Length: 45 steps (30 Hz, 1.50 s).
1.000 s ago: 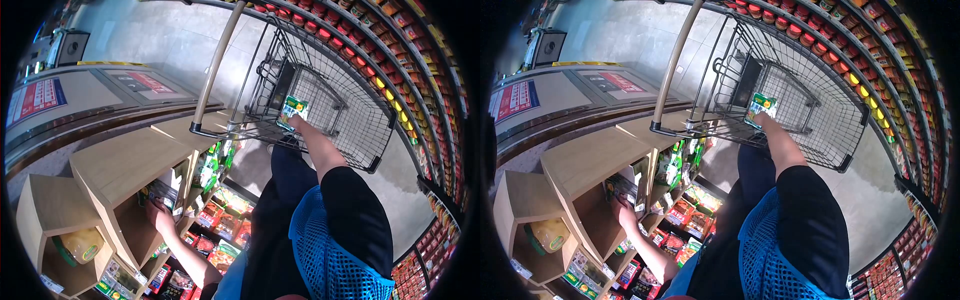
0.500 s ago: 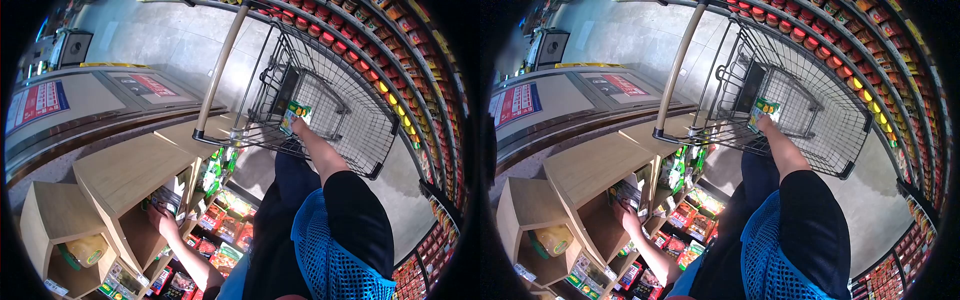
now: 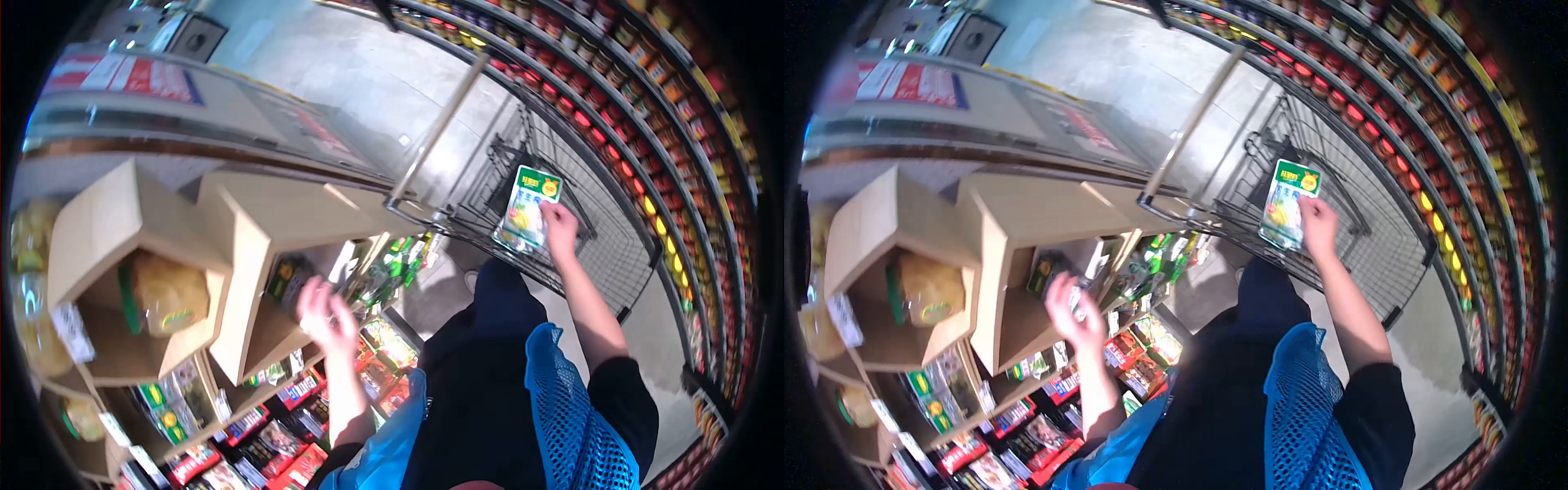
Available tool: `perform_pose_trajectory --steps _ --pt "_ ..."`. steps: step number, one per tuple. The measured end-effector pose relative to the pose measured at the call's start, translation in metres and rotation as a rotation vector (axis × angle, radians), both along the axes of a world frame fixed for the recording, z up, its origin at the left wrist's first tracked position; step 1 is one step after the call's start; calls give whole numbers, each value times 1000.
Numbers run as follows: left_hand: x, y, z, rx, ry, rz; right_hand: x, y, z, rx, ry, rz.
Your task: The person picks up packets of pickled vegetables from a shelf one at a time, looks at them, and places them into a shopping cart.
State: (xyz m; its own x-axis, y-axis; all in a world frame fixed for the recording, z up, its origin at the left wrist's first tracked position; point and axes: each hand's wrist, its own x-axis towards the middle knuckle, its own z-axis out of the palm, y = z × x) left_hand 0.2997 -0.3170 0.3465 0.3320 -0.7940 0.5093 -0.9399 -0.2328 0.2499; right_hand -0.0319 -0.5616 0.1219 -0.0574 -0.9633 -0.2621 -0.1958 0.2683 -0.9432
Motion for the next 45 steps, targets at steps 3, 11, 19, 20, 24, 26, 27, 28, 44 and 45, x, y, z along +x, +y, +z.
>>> perform_pose_trajectory --steps 3,11,19,20,24,26,27,28,44,45 --pt "-53 -21 -5 42 331 -119 19 27 92 68 -236 205" --pt "-81 -5 -26 -96 1205 -53 104 113 161 53 -770 797" --pt "42 28 -6 -305 994 553 103 131 129 189 -542 907" --pt "63 36 -33 -331 1061 565 100 133 125 259 -558 887" --pt "67 -12 -31 71 658 288 95 136 112 352 -592 844" --pt "46 -31 -17 569 458 395 93 131 105 366 -580 806" --pt "47 -33 -25 571 471 308 90 128 102 375 -576 782" --pt "46 -34 -29 565 459 280 87 122 101 330 -533 739" --pt "37 -46 -36 654 537 226 -26 -4 -246 672 629 214" --pt "38 -45 -38 665 531 251 -21 1 -256 685 640 308"
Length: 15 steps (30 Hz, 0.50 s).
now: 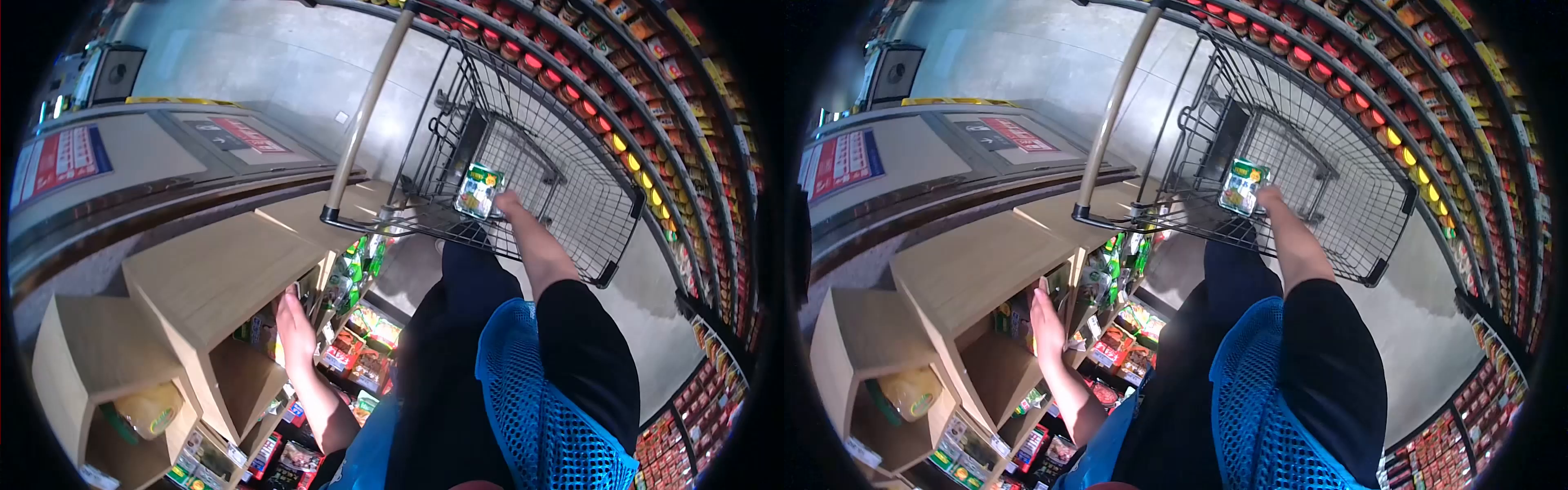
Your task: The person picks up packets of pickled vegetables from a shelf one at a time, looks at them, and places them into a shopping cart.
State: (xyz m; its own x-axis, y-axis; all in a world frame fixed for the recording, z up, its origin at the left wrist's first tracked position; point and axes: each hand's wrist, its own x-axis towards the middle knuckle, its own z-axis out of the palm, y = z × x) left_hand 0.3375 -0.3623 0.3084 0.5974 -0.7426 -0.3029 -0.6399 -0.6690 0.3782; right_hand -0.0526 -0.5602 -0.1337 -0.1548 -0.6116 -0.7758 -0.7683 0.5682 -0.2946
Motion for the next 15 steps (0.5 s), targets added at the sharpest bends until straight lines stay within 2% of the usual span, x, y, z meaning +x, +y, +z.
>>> perform_pose_trajectory --steps 1,5,7,9,10,12,13,14,15 --pt "1 1 -2 17 -10 18 4 5 -14 41 -16 82" --pt "-4 -5 -1 64 -68 57 38 22 -103 115 -197 -47" --pt "-3 -5 0 91 -56 65 53 24 -90 146 -188 -135" --pt "-2 -6 3 159 -7 98 67 13 -14 163 -102 -212" --pt "-1 -5 2 131 -7 79 69 20 -32 82 13 -136" --pt "-3 -8 3 112 -5 83 78 21 -30 -2 135 -469" --pt "-4 -9 4 105 -4 84 79 25 -47 -44 196 -636" --pt "-4 -9 4 102 -9 80 83 22 -87 -68 376 -999" --pt "-4 -9 4 99 -14 76 75 21 -84 36 195 -883"
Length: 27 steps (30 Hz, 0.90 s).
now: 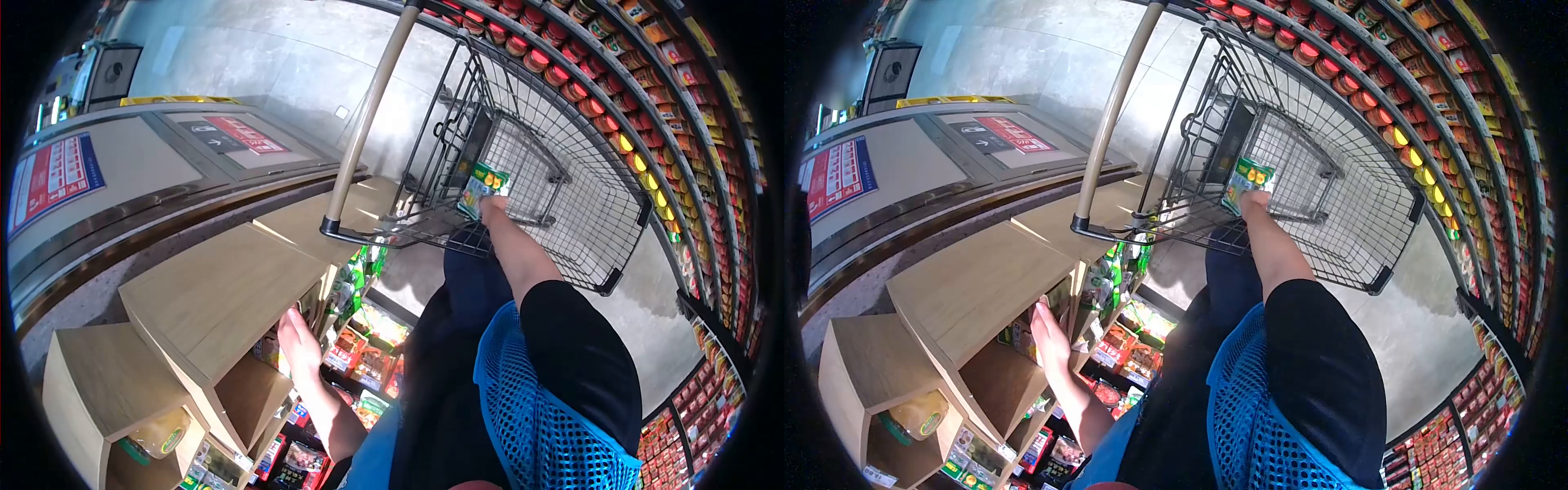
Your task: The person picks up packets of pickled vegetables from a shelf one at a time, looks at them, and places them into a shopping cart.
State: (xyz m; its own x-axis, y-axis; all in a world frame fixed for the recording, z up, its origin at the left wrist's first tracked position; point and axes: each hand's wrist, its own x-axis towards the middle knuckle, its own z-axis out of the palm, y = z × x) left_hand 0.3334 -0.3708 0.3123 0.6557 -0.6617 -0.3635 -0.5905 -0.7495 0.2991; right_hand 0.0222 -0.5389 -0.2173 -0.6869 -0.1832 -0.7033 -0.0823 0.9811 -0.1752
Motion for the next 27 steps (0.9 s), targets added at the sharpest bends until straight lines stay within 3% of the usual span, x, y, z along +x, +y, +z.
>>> perform_pose_trajectory --steps 2,3,6,12,14,16,18,19,20,22,24,25,26,27 --pt "0 0 -3 -30 -34 -26 -13 -3 20 47 -411 221" --pt "1 2 -6 -53 -64 -46 -15 -5 22 68 -463 347" --pt "2 5 -8 -90 -122 -93 -10 -13 73 -23 -142 523" --pt "-7 -6 2 -134 -133 -38 -49 -22 113 -178 -111 748" --pt "-2 -2 -1 -120 -138 8 -81 -18 75 -300 -555 121" --pt "-2 -3 2 -79 -192 57 -89 -18 119 -428 -924 -287" --pt "-6 -5 12 -92 -219 119 -79 -10 208 -582 -992 -219" --pt "8 7 -15 -404 -543 -96 -65 -4 269 -646 -1017 -186" --pt "7 9 -12 -519 -532 -120 -50 4 322 -711 -1040 -156" --pt "-2 27 -15 -589 -265 36 -31 19 379 -779 -1249 32" --pt "-21 25 4 -901 -340 -178 -5 43 433 -804 -1341 217" --pt "-29 30 6 -936 -202 -209 4 53 450 -744 -1470 329" --pt "-37 36 6 -966 -61 -238 15 65 446 -708 -1437 582" --pt "-47 40 4 -1049 291 -204 20 70 467 -729 -1261 984"
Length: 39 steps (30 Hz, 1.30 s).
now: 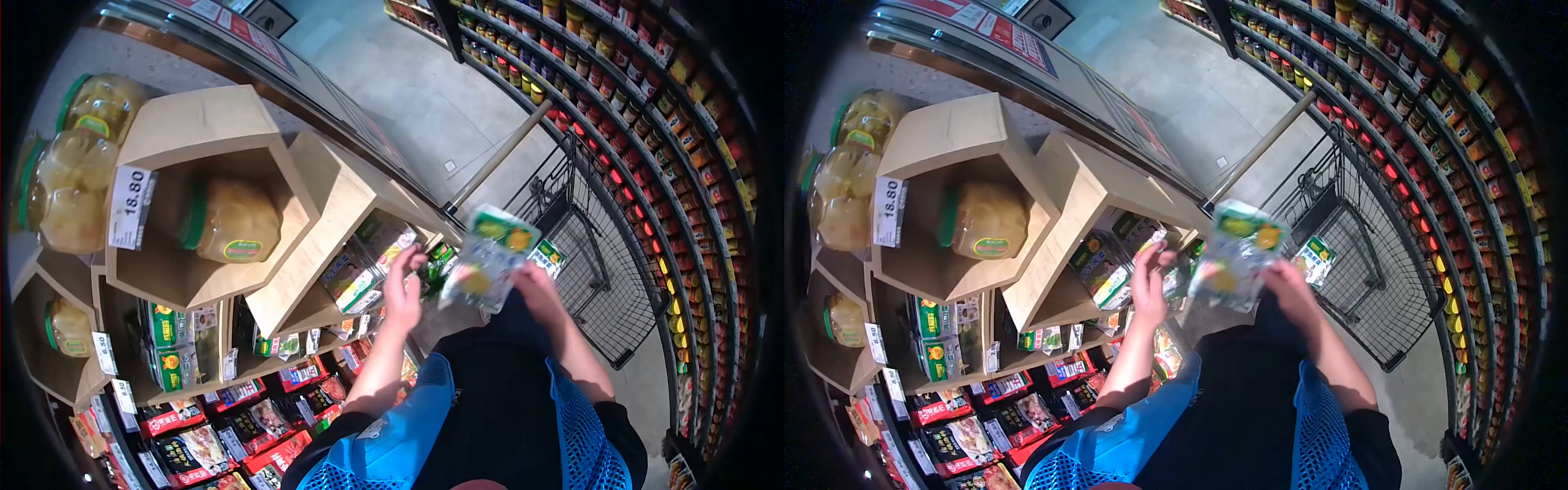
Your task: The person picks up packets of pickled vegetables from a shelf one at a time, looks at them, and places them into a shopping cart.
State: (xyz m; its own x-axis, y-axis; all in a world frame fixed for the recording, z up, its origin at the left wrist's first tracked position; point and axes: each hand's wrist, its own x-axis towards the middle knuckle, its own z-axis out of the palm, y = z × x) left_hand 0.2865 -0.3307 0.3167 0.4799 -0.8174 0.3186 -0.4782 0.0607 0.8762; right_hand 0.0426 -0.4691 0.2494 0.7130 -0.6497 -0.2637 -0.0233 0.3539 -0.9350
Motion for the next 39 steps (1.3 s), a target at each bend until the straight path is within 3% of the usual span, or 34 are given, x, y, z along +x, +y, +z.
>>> perform_pose_trajectory --steps 1,2,3,4,9,10,13,14,16,19,21,23,28,33,37,39 --pt "-8 5 -2 -48 317 -137 18 11 28 173 -147 50" --pt "-13 16 -5 54 305 -114 31 17 31 -47 -154 142" --pt "-27 11 2 -99 368 -95 41 25 31 -68 -68 201" --pt "-22 15 -1 -94 312 -44 55 35 26 -60 -94 182" --pt "33 35 -2 -82 336 371 79 60 11 -32 -105 170" --pt "36 27 29 104 399 516 76 62 8 -43 -92 185" --pt "91 34 1 316 197 614 61 70 -20 -94 18 230" --pt "121 33 -36 419 -25 624 57 73 -28 -118 66 245" --pt "115 12 -23 595 -398 571 46 75 -20 -83 148 258" --pt "79 -15 1 758 -593 340 35 77 -26 -95 166 233" --pt "72 -19 -14 798 -407 218 28 74 -26 -119 172 208" --pt "69 -23 -17 867 -380 186 24 67 -16 -141 206 185" --pt "69 -34 -1 920 -329 117 9 43 -52 -164 232 15" --pt "55 -41 -13 871 -409 161 -33 -18 -133 -219 269 -509" --pt "46 -41 -16 889 -510 229 -82 -67 -233 -180 772 -693" --pt "56 -36 -29 777 -522 171 -104 -76 -306 -73 963 -618"
